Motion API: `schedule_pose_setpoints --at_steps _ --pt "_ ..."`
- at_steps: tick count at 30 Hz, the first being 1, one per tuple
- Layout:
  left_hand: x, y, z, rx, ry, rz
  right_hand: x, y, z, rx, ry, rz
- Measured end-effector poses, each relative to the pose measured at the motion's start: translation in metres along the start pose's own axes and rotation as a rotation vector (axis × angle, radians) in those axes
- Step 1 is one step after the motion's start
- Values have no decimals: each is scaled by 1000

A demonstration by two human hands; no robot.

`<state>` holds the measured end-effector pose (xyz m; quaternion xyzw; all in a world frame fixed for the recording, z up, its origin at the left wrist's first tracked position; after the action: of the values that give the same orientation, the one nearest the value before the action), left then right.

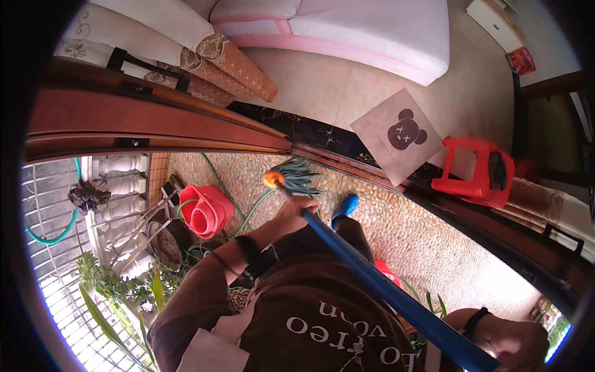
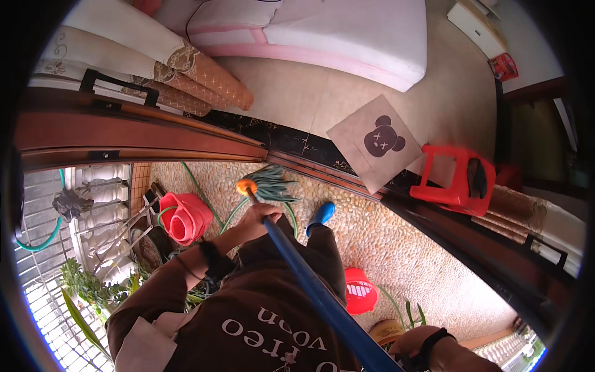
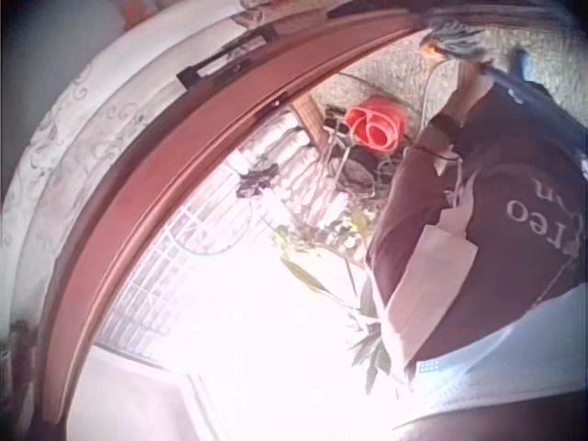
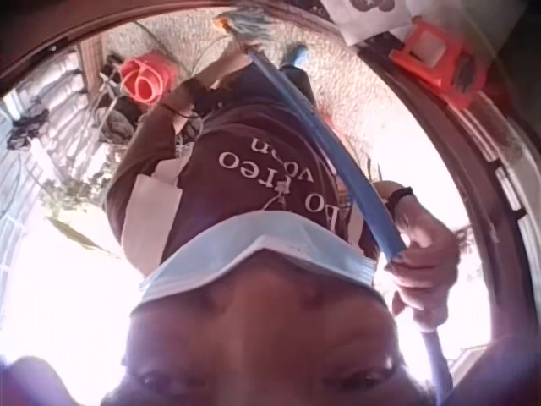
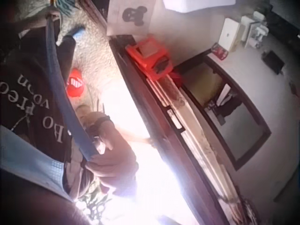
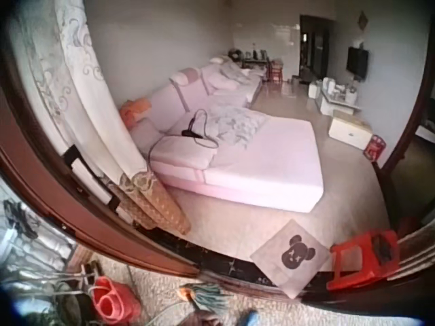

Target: The person mops the balcony floor near a doorway and then wipes the interior living room floor with a cloth.

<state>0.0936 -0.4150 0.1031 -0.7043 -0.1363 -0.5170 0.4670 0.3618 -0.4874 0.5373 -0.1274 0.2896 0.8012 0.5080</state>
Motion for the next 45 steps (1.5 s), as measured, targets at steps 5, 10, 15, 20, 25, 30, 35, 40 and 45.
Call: schedule_pose_setpoints --at_steps 5,10,15,20,25,30,35,40,45 --pt "-21 16 119 51 162 -42 37 -27 24 -43 -61 -88" --pt "-31 -42 220 220 206 94 61 -80 47 14 -46 -158" --pt "-76 -126 307 255 197 154 76 -187 42 191 130 -342" --pt "-159 -227 371 314 124 414 90 -340 -44 409 563 -666" --pt "-235 -324 407 510 54 566 363 -258 27 294 719 -507" --pt "-304 -303 429 667 -53 454 503 -252 -6 -339 978 -569" --pt "-360 -245 421 684 -317 477 633 -204 -35 -527 1195 -288" --pt "-384 -226 451 459 -328 395 632 -241 -39 -441 1069 -378" --pt "-360 -162 476 279 -138 325 576 -272 -57 -353 1104 -426"
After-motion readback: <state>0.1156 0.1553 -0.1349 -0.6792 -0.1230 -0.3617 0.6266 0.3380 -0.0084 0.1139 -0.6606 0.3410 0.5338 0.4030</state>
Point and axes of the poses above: each hand's wrist, its own z-axis towards the middle knuckle, its own y-axis out of the palm, x = y × z, the point moved 9 cm from there along z, towards the middle knuckle, and after that the axes turned 4 degrees about y, right-handed, at the moved point
